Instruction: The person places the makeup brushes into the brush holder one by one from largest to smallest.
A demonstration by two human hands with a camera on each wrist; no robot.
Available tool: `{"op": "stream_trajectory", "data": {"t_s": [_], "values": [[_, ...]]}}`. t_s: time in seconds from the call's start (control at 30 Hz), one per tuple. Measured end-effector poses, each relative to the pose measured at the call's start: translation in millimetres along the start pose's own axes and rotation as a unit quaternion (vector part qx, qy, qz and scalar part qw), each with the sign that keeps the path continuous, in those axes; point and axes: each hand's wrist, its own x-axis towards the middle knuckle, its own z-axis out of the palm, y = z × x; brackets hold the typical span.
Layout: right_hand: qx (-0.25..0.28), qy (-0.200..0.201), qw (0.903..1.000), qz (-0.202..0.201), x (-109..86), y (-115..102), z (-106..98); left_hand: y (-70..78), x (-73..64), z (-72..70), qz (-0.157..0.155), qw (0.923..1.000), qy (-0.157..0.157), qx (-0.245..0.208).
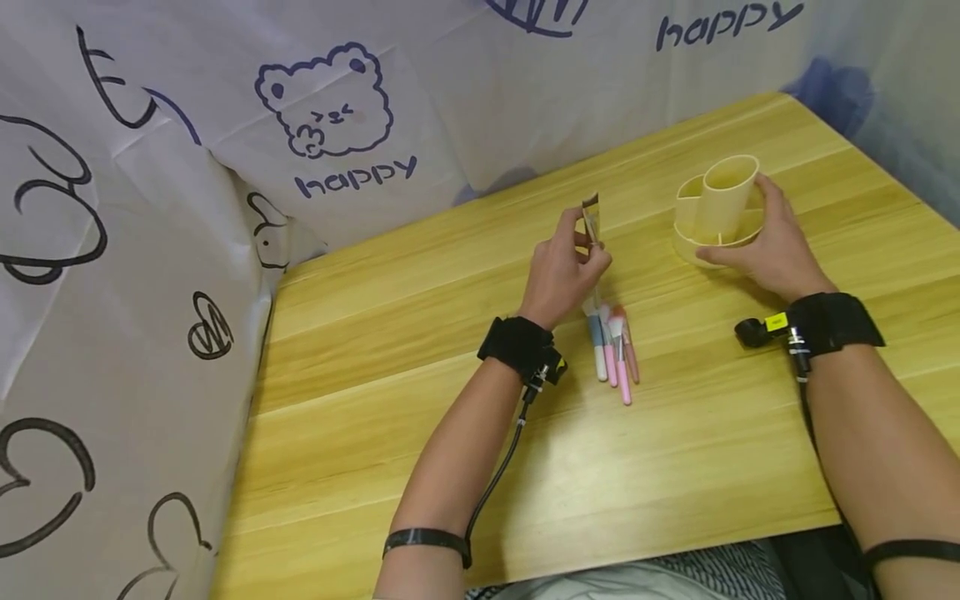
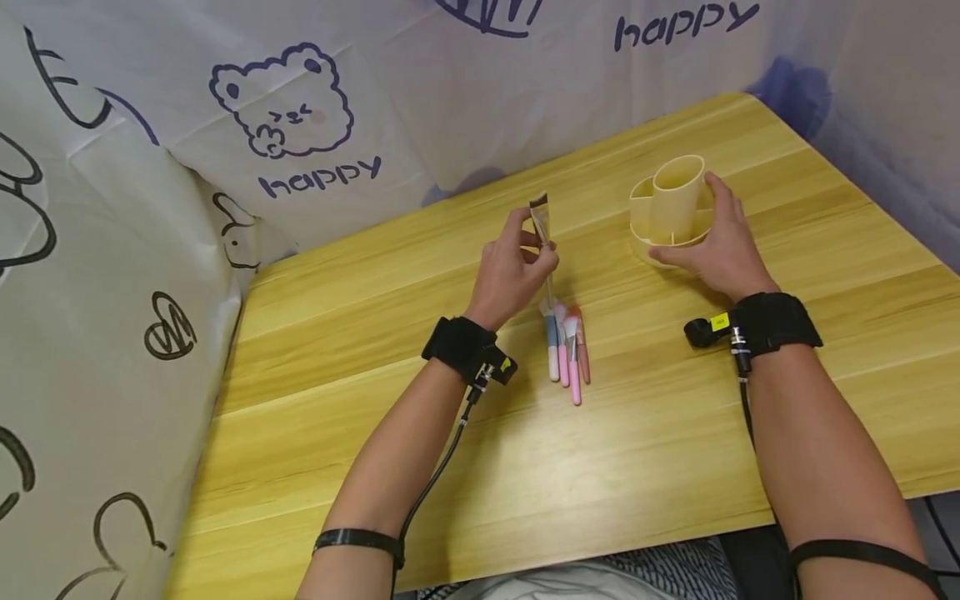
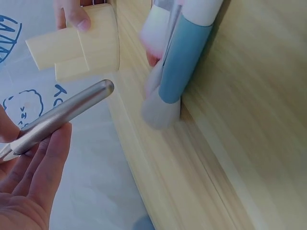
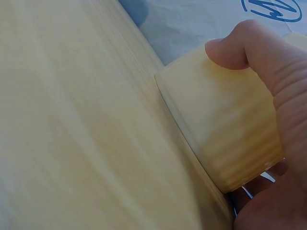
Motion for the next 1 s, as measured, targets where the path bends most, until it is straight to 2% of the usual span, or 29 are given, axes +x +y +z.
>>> {"op": "stream_trajectory", "data": {"t_s": [0.4,0.6,0.8,1.0], "values": [[0.02,-0.01,0.9997,-0.011,0.6,-0.8,-0.1,1.4,4.3,-1.1,0.006,1.0,0.004,0.003],[0.009,-0.008,0.9999,-0.009,-1.2,-2.2,0.1,3.2,6.6,-0.8,0.005,1.0,0.005,0.004],[0.01,0.013,0.9998,-0.006,-2.7,-1.2,1.5,5.0,7.8,-0.4,-0.004,0.9996,0.024,-0.012],[0.009,0.014,0.9999,-0.004,-2.0,0.2,2.2,6.8,9.4,2.5,-0.016,0.9986,0.034,-0.038]]}}
